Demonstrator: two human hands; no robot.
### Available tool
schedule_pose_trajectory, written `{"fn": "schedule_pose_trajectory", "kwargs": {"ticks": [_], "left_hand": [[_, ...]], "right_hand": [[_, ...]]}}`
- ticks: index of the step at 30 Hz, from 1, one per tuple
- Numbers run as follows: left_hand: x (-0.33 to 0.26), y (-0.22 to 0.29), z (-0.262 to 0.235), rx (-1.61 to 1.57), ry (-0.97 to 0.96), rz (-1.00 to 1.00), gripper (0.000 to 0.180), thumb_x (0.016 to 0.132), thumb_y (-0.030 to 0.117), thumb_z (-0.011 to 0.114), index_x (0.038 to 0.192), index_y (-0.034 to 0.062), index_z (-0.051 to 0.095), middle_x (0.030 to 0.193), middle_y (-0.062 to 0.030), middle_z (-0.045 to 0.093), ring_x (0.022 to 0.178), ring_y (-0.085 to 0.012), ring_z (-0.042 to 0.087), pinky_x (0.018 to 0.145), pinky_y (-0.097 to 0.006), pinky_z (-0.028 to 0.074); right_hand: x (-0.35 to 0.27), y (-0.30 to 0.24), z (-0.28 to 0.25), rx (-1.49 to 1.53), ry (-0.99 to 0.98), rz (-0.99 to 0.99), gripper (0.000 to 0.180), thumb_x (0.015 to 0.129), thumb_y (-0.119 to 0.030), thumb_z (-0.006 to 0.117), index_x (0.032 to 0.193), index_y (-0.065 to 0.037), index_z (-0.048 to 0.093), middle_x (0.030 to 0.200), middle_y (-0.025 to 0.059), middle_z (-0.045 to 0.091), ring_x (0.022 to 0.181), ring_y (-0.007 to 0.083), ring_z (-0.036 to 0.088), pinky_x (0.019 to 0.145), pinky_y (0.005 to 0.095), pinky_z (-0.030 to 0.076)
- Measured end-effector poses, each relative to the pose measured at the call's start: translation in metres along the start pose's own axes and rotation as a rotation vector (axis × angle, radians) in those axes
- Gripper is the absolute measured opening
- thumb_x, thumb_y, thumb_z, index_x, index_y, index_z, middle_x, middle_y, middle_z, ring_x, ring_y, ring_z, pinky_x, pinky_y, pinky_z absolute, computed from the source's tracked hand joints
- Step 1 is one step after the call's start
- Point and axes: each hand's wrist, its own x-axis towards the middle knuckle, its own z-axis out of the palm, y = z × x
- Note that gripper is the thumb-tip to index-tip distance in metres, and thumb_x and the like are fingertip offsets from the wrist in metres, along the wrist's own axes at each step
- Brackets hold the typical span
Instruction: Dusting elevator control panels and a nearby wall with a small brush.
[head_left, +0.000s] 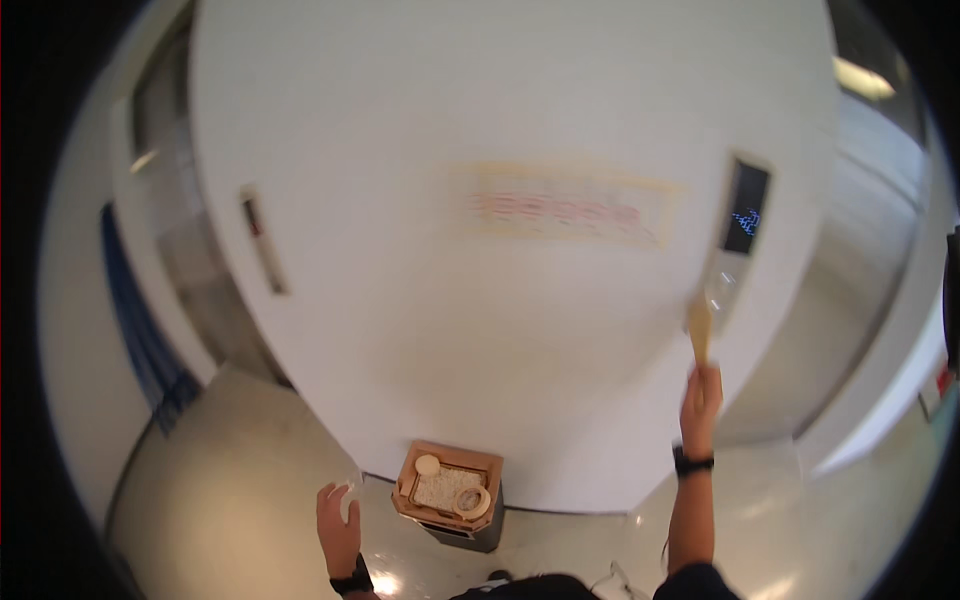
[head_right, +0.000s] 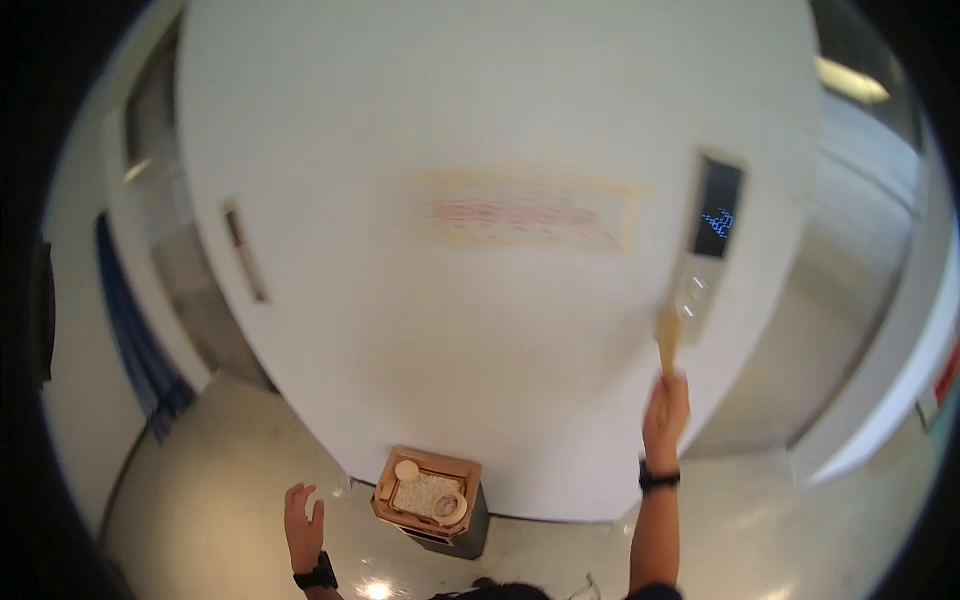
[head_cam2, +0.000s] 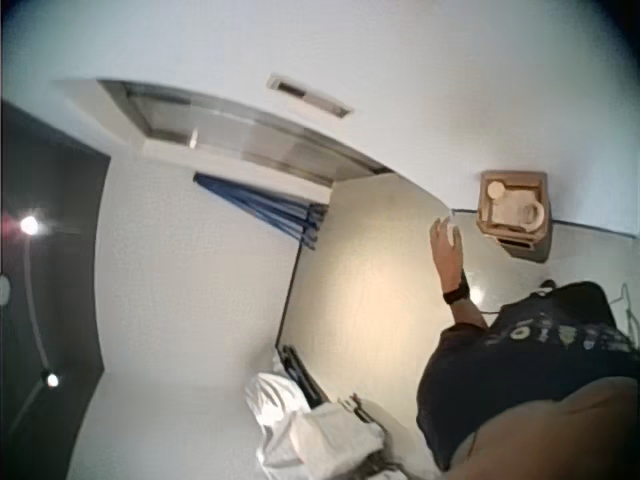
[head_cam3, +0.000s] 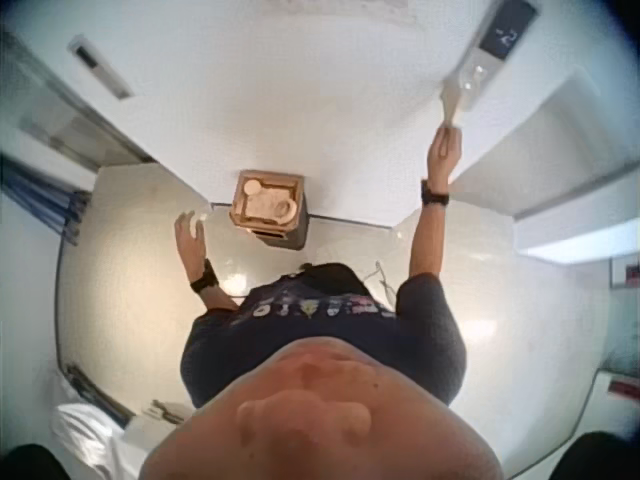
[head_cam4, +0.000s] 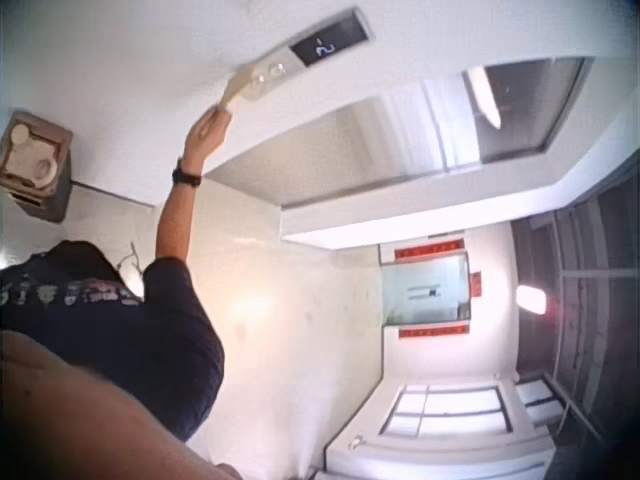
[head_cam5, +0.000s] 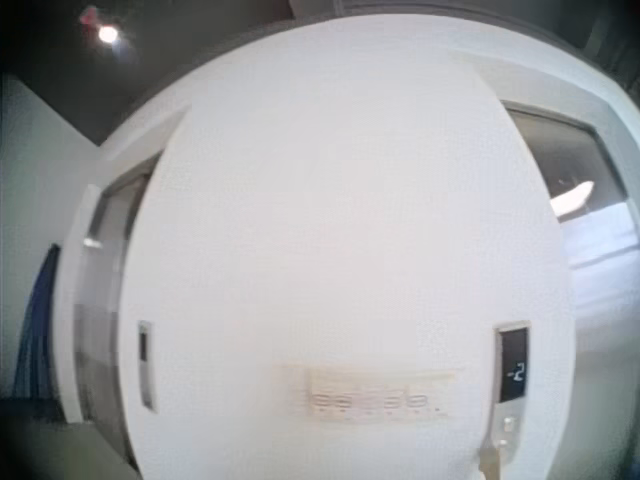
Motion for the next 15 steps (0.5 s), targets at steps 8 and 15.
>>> {"fn": "schedule_pose_trajectory", "kwargs": {"ticks": [8,15], "left_hand": [[-0.065,0.016,-0.052,0.133,-0.047,-0.078,0.029,0.077,0.016,0.061,0.105,0.0093,0.057,0.114,-0.0128,0.051,0.101,-0.0314,0.051,0.082,-0.04,0.044],[-0.097,-0.023,-0.116,0.227,0.142,-0.187,0.027,0.076,0.009,0.06,0.102,0.0042,0.056,0.108,-0.0154,0.053,0.099,-0.0331,0.051,0.083,-0.04,0.043]], "right_hand": [[-0.145,0.075,-0.047,0.258,-0.427,0.519,0.016,0.084,-0.013,0.052,0.074,-0.001,0.048,0.06,0.0024,0.049,0.052,0.0081,0.048,0.046,0.022,0.042],[-0.201,0.037,-0.021,0.291,-0.636,0.642,0.016,0.086,-0.014,0.053,0.081,0.002,0.054,0.063,0.0054,0.054,0.056,0.0108,0.055,0.05,0.0227,0.047]]}}
